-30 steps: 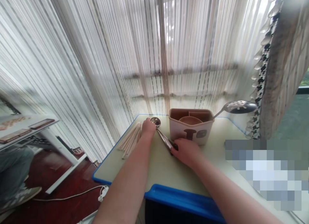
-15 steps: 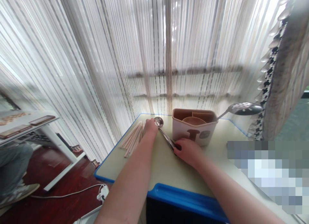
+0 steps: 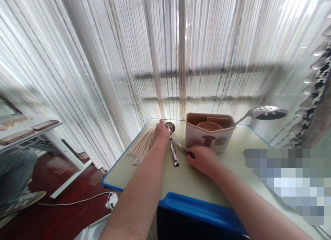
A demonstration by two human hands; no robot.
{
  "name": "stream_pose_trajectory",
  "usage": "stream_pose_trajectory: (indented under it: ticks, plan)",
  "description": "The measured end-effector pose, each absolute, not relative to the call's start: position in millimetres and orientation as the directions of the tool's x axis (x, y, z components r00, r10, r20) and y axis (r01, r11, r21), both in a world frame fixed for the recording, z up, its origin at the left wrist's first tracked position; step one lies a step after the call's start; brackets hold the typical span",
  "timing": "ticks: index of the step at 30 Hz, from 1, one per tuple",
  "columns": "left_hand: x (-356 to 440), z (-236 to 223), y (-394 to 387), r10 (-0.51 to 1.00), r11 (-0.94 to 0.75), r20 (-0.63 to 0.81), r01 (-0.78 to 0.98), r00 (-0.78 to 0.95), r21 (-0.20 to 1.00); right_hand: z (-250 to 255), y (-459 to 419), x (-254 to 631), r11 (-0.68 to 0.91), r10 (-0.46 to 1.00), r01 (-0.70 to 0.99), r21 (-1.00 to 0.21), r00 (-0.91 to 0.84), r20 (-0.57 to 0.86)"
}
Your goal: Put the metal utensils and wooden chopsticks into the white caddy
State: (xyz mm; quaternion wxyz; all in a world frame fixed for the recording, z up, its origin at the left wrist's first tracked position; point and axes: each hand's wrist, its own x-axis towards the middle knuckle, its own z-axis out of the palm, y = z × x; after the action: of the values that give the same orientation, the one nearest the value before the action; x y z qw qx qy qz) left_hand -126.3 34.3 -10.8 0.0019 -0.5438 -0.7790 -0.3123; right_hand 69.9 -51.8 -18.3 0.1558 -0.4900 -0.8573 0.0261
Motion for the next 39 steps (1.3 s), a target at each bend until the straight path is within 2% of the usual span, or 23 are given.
stream_pose_trajectory:
  ticks: [8, 12, 16, 19, 22, 25, 29, 33, 39]
  plan:
    - [-134, -12, 41, 0.834, 0.243, 0.306, 0.803, -0.459, 0.544, -20, -48, 70, 0.555, 0.826, 0.803, -0.218, -0.500, 0.259]
    - [-134, -9, 40, 0.800, 0.214, 0.350, 0.777, -0.487, 0.592, -19, -50, 71, 0.535, 0.837, 0.819, -0.207, -0.481, 0.259]
    - [-133, -5, 39, 0.748, 0.099, 0.437, 0.734, -0.500, 0.672, -19, -51, 70, 0.514, 0.850, 0.834, -0.203, -0.462, 0.252]
    - [-132, -4, 41, 0.731, -0.015, 0.441, 0.634, -0.521, 0.773, -19, -51, 70, 0.507, 0.854, 0.832, -0.226, -0.449, 0.262]
    - [-132, -4, 45, 0.734, -0.127, 0.394, 0.458, -0.554, 0.880, -19, -51, 70, 0.517, 0.846, 0.820, -0.245, -0.448, 0.288]
    - [-131, -3, 48, 0.736, -0.213, 0.352, 0.296, -0.578, 0.931, -20, -51, 70, 0.528, 0.839, 0.812, -0.249, -0.453, 0.302]
    - [-126, 2, 48, 0.744, -0.348, 0.396, 0.194, -0.538, 0.917, -20, -51, 70, 0.509, 0.849, 0.821, -0.258, -0.430, 0.306]
    - [-118, 12, 42, 0.732, -0.485, 0.472, 0.111, -0.492, 0.868, -20, -50, 70, 0.500, 0.858, 0.793, -0.350, -0.398, 0.325]
    - [-108, 21, 36, 0.785, -0.563, 0.455, -0.178, -0.420, 0.807, -20, -49, 70, 0.545, 0.835, 0.705, -0.454, -0.411, 0.365]
